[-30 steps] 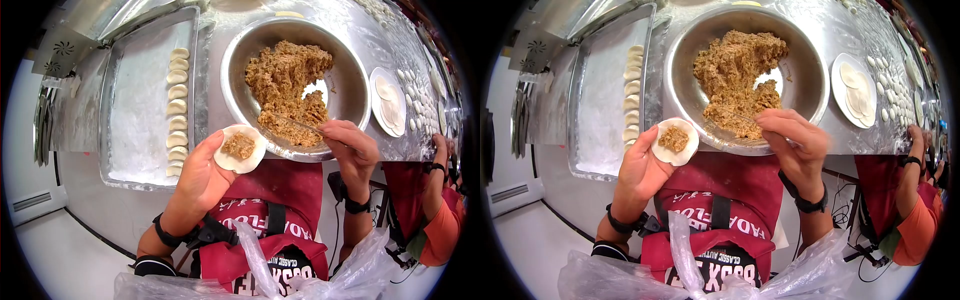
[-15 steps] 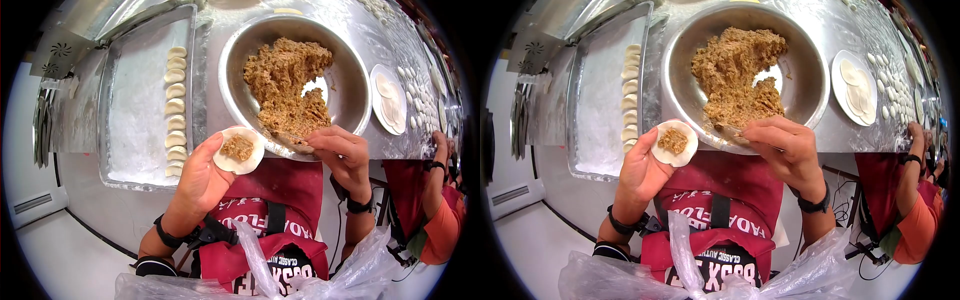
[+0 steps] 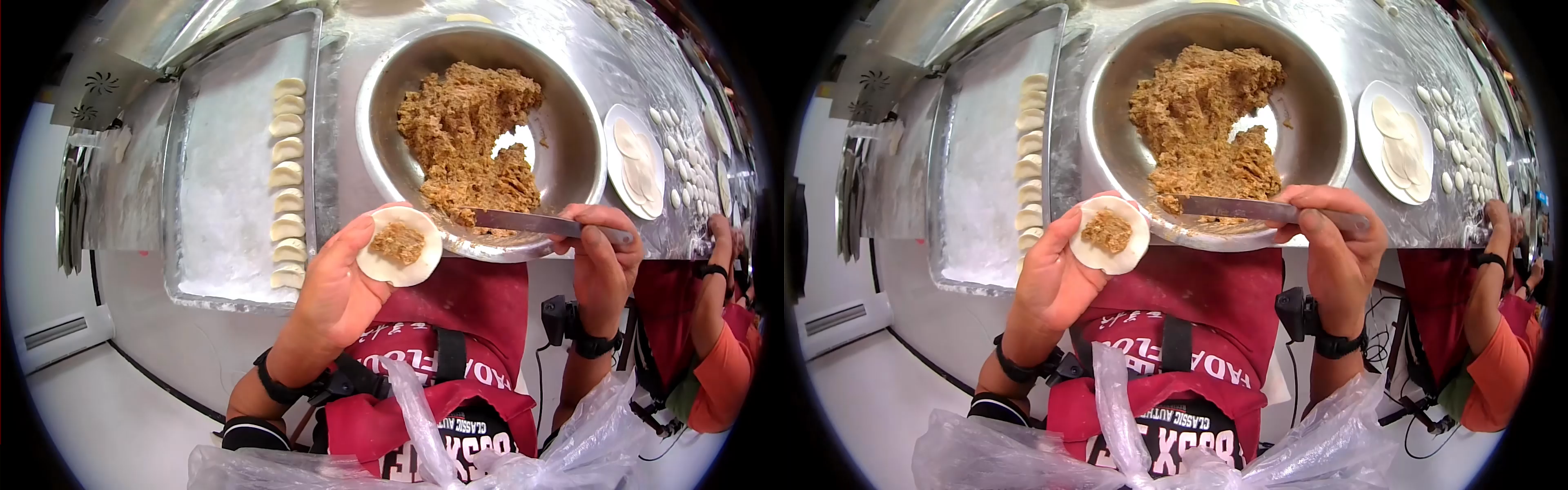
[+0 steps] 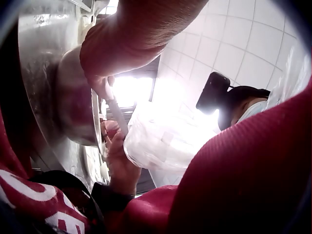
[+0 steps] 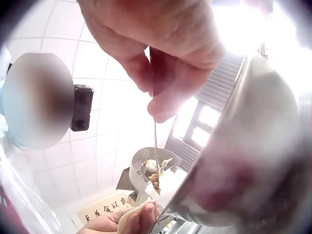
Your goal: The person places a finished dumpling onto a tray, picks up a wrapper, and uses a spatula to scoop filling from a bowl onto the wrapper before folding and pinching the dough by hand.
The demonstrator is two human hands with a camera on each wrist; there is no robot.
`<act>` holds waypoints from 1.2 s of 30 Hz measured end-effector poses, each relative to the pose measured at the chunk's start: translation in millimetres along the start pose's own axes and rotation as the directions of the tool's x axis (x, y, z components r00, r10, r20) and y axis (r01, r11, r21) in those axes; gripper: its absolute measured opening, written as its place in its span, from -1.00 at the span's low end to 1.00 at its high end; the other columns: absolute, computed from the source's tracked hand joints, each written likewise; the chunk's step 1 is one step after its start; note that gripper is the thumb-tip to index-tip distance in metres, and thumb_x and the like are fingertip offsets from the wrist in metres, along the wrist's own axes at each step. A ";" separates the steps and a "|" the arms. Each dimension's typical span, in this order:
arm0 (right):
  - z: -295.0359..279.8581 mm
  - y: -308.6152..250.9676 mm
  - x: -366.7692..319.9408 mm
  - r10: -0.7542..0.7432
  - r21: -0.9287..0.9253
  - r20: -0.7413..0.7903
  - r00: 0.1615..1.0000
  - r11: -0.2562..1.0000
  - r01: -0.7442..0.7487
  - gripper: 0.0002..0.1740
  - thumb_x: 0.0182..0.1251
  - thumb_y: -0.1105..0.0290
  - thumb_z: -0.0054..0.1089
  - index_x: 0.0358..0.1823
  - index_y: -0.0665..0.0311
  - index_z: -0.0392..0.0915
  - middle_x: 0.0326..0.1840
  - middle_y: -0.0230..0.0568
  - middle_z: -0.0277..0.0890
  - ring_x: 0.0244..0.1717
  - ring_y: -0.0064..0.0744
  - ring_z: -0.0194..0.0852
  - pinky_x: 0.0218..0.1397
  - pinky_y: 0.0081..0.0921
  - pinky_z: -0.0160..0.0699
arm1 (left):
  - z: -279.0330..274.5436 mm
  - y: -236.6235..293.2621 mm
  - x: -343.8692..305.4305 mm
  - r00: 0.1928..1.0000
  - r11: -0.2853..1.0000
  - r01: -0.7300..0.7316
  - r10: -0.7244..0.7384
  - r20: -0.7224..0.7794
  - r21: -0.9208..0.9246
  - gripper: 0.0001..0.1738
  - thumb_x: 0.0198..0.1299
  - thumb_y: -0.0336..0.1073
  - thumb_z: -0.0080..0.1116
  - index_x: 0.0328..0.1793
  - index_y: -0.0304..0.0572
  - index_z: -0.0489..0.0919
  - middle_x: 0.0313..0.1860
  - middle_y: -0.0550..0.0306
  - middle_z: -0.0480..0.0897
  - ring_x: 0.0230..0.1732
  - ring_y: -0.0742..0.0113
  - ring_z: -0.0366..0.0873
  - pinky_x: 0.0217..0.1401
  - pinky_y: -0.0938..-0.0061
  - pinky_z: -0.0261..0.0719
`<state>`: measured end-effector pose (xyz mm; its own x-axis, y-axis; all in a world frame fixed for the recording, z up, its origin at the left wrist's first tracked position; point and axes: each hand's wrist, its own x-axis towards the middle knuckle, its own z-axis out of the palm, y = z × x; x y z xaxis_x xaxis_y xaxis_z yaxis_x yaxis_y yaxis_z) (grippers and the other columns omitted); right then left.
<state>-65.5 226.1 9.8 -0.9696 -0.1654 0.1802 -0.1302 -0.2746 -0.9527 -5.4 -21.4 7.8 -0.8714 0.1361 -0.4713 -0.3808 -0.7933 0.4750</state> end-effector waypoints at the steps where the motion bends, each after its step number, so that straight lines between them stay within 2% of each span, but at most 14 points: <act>1: 3.2 0.1 -2.3 -0.050 0.004 0.013 0.999 0.999 0.050 -0.87 0.20 0.55 0.04 -0.28 0.48 0.51 -0.26 0.03 0.53 -0.39 -0.37 0.51 -0.34 -0.55 0.53 | 1.5 -0.3 -0.5 1.000 1.000 0.012 -0.012 0.010 -0.002 -0.55 0.32 -0.22 -0.26 0.21 -0.40 0.29 0.14 -0.09 0.43 0.20 0.13 0.37 0.28 0.24 0.30; 2: 6.3 0.2 -4.9 -0.100 0.008 0.024 0.995 0.995 0.100 -0.88 0.21 0.55 0.04 -0.29 0.48 0.51 -0.26 0.05 0.53 -0.38 -0.36 0.51 -0.34 -0.54 0.53 | 2.8 -0.9 -0.7 0.999 1.000 0.026 -0.025 0.020 -0.005 -0.53 0.33 -0.21 -0.28 0.23 -0.41 0.25 0.17 -0.11 0.40 0.22 0.11 0.35 0.30 0.23 0.27; 5: 17.7 -2.3 -11.9 -0.263 -0.160 0.176 0.949 0.943 0.292 -0.88 0.20 0.54 0.05 -0.29 0.46 0.51 -0.26 0.08 0.53 -0.39 -0.34 0.51 -0.33 -0.52 0.52 | 6.5 -0.7 1.0 0.997 0.998 0.057 -0.058 0.052 0.008 -0.53 0.33 -0.21 -0.30 0.23 -0.41 0.25 0.18 -0.11 0.39 0.22 0.12 0.34 0.31 0.23 0.26; 9: 24.6 -5.0 -11.5 -0.402 -0.268 0.364 0.840 0.818 0.508 -0.90 0.04 0.59 0.15 -0.37 0.44 0.55 -0.33 0.08 0.55 -0.37 -0.24 0.55 -0.29 -0.51 0.53 | 8.1 -0.7 2.6 0.994 0.996 0.087 -0.086 0.062 -0.008 -0.51 0.33 -0.20 -0.32 0.26 -0.42 0.23 0.20 -0.14 0.37 0.24 0.11 0.32 0.33 0.23 0.23; 13: 27.8 -8.3 -7.5 -0.405 -0.313 0.540 0.738 0.717 0.623 -0.89 -0.09 0.55 0.23 -0.48 0.43 0.56 -0.38 -0.03 0.56 -0.36 -0.17 0.57 -0.33 -0.46 0.59 | 10.7 -0.5 3.0 0.995 0.993 0.092 -0.090 0.032 -0.080 -0.55 0.34 -0.22 -0.27 0.18 -0.47 0.30 0.10 -0.14 0.45 0.15 0.12 0.41 0.26 0.22 0.33; 17: 24.2 -14.1 -11.0 -0.374 -0.346 0.595 0.711 0.679 0.648 -0.87 -0.15 0.53 0.23 -0.50 0.42 0.56 -0.41 -0.07 0.57 -0.38 -0.16 0.57 -0.34 -0.44 0.62 | 7.2 -1.0 5.0 0.993 0.988 0.109 -0.104 0.049 -0.111 -0.55 0.34 -0.22 -0.28 0.18 -0.47 0.29 0.11 -0.14 0.45 0.15 0.12 0.41 0.27 0.21 0.32; 21: 19.3 -12.2 -13.2 -0.450 -0.272 0.467 0.761 0.746 0.608 -0.88 -0.12 0.51 0.18 -0.50 0.43 0.56 -0.42 -0.07 0.57 -0.39 -0.13 0.57 -0.36 -0.43 0.62 | 11.7 -0.9 4.0 0.994 0.993 0.100 -0.097 0.043 -0.061 -0.55 0.35 -0.21 -0.30 0.18 -0.46 0.28 0.12 -0.14 0.44 0.18 0.12 0.39 0.27 0.22 0.31; 26: 31.4 -13.2 -11.6 -0.370 -0.344 0.580 0.726 0.696 0.630 -0.83 -0.27 0.53 0.28 -0.52 0.39 0.59 -0.37 -0.11 0.58 -0.32 -0.22 0.58 -0.29 -0.45 0.64 | 12.4 0.7 4.1 0.986 0.986 0.136 -0.126 0.107 -0.095 -0.55 0.35 -0.20 -0.30 0.17 -0.45 0.30 0.11 -0.13 0.45 0.15 0.13 0.41 0.25 0.23 0.33; 33: 27.1 -12.9 -14.9 -0.352 -0.336 0.613 0.707 0.694 0.637 -0.84 -0.24 0.53 0.26 -0.52 0.40 0.59 -0.37 -0.11 0.59 -0.32 -0.22 0.59 -0.30 -0.44 0.63 | 10.0 -2.0 5.6 0.994 0.992 0.104 -0.101 0.048 -0.065 -0.56 0.35 -0.21 -0.29 0.17 -0.44 0.30 0.10 -0.12 0.46 0.14 0.14 0.42 0.23 0.22 0.35; 35: 26.1 -13.9 -13.2 -0.360 -0.329 0.610 0.706 0.695 0.639 -0.85 -0.23 0.52 0.25 -0.52 0.40 0.59 -0.39 -0.09 0.59 -0.34 -0.20 0.59 -0.31 -0.44 0.63 | 6.8 -2.4 7.2 0.993 0.993 0.107 -0.104 0.061 -0.050 -0.54 0.35 -0.20 -0.31 0.21 -0.43 0.27 0.14 -0.11 0.43 0.19 0.14 0.37 0.30 0.22 0.27; 36: 24.0 -13.1 -14.0 -0.389 -0.317 0.561 0.731 0.714 0.624 -0.85 -0.23 0.52 0.25 -0.52 0.40 0.58 -0.39 -0.08 0.59 -0.34 -0.19 0.59 -0.31 -0.44 0.63 | 5.6 -2.0 7.8 0.992 0.993 0.107 -0.104 0.066 -0.043 -0.53 0.35 -0.20 -0.32 0.23 -0.42 0.25 0.17 -0.11 0.41 0.22 0.14 0.35 0.33 0.22 0.23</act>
<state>-45.2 209.3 25.7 -0.5416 -0.5457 0.6394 -0.7635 0.0011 -0.6459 -13.1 -15.4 7.3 -0.8453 0.2569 -0.4684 -0.4584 -0.7991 0.3890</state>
